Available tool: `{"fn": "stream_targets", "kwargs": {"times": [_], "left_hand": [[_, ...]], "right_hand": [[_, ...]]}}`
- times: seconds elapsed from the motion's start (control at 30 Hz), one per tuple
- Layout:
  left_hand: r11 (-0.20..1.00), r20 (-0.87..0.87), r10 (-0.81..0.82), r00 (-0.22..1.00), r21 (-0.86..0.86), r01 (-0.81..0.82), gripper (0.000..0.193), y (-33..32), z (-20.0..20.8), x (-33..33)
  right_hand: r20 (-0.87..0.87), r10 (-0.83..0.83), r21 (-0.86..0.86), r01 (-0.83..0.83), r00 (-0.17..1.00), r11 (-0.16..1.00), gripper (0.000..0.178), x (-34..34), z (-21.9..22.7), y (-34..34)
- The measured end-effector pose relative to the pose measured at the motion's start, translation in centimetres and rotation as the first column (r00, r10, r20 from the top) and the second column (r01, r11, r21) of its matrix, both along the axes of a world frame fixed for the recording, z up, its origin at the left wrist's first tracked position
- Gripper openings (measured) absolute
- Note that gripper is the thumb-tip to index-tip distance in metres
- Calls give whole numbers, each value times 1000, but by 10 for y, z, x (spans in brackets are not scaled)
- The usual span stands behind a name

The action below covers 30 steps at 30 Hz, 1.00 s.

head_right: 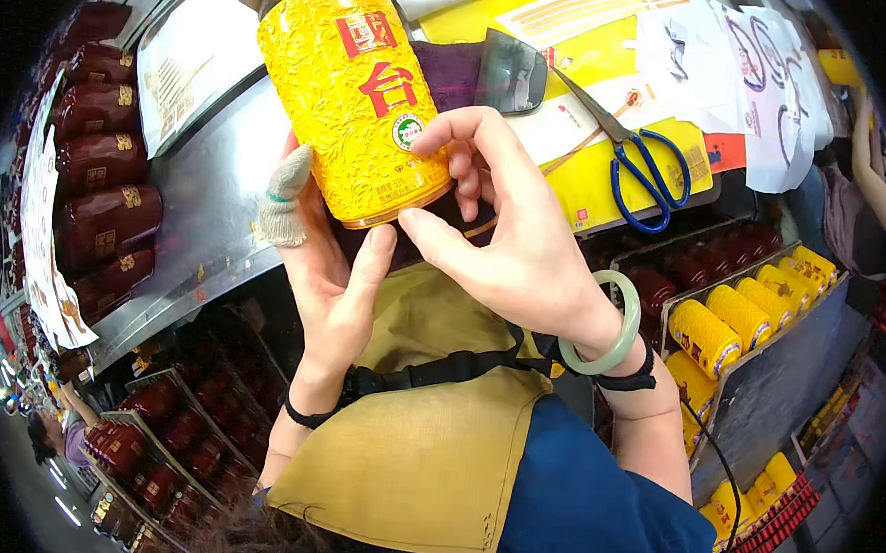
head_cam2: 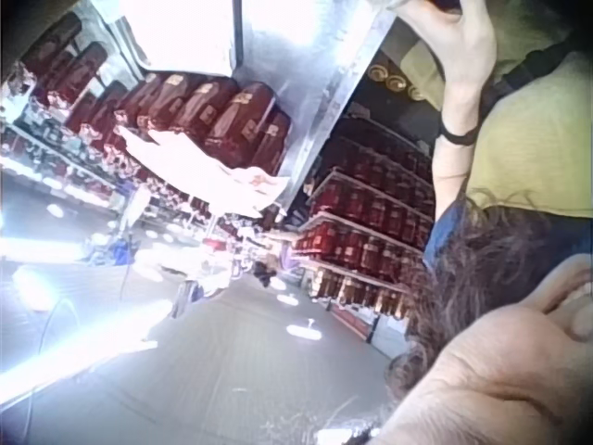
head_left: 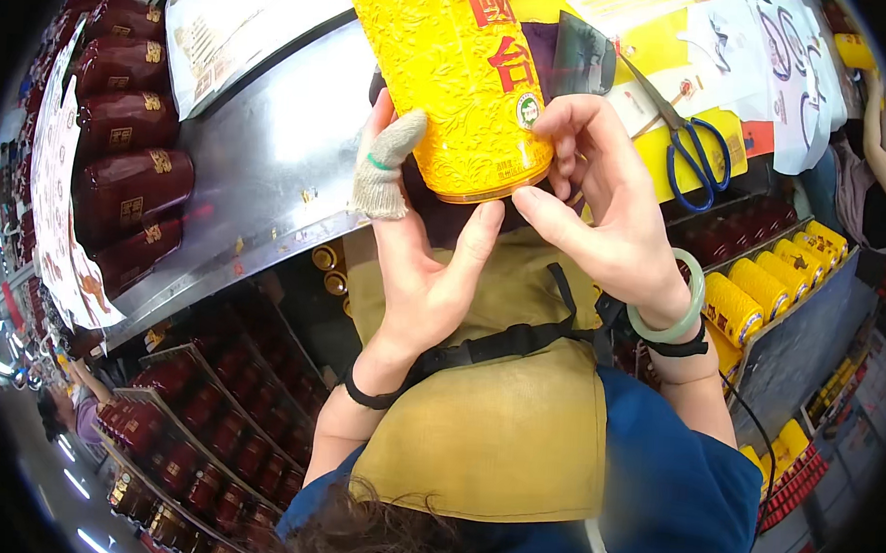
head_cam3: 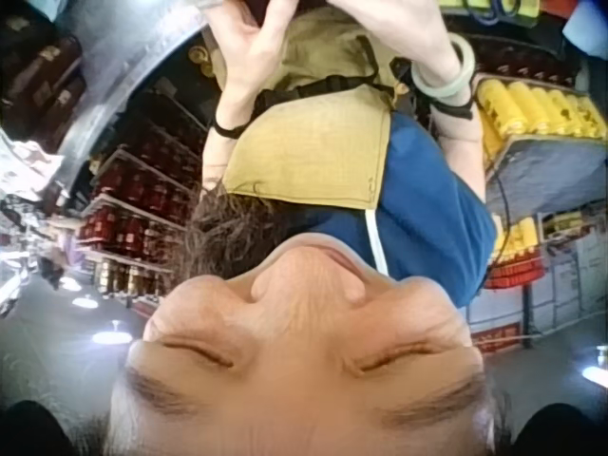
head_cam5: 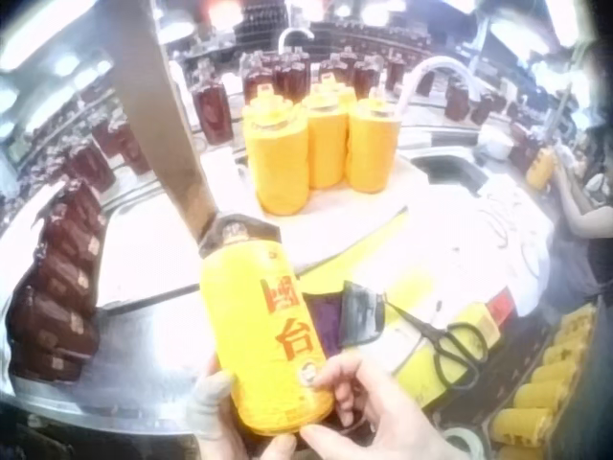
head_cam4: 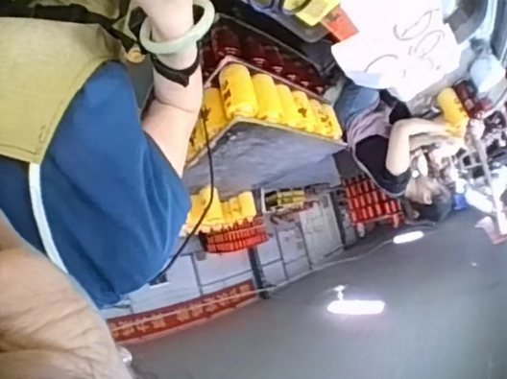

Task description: Applying decorative labels and seals to yellow and red bottles in a factory setting.

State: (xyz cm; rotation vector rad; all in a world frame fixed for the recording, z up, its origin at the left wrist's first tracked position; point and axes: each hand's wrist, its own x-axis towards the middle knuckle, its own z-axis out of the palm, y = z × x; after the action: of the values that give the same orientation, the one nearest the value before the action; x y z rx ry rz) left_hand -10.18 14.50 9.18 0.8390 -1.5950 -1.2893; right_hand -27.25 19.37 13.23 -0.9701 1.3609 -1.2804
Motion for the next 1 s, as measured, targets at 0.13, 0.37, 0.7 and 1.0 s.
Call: {"fn": "stream_targets", "kwargs": {"times": [0.13,0.37,0.7,1.0], "left_hand": [[1000,18,-18,1000,14,18,77,1,1,0],[1000,42,-4,999,-2,4,74,3,-1,-2],[1000,42,-3,999,-17,4,72,6,-2,-4],[999,95,-17,995,-50,22,70,5,-2,-1]], "right_hand": [[-41,13,-8,-13,999,1000,43,1,-1,0],[-16,0,23,0,1000,1000,42,4,-1,0],[-60,-11,-2,11,998,1000,42,7,-2,-1],[-198,-99,-78,85,975,993,45,18,-8,1]]}}
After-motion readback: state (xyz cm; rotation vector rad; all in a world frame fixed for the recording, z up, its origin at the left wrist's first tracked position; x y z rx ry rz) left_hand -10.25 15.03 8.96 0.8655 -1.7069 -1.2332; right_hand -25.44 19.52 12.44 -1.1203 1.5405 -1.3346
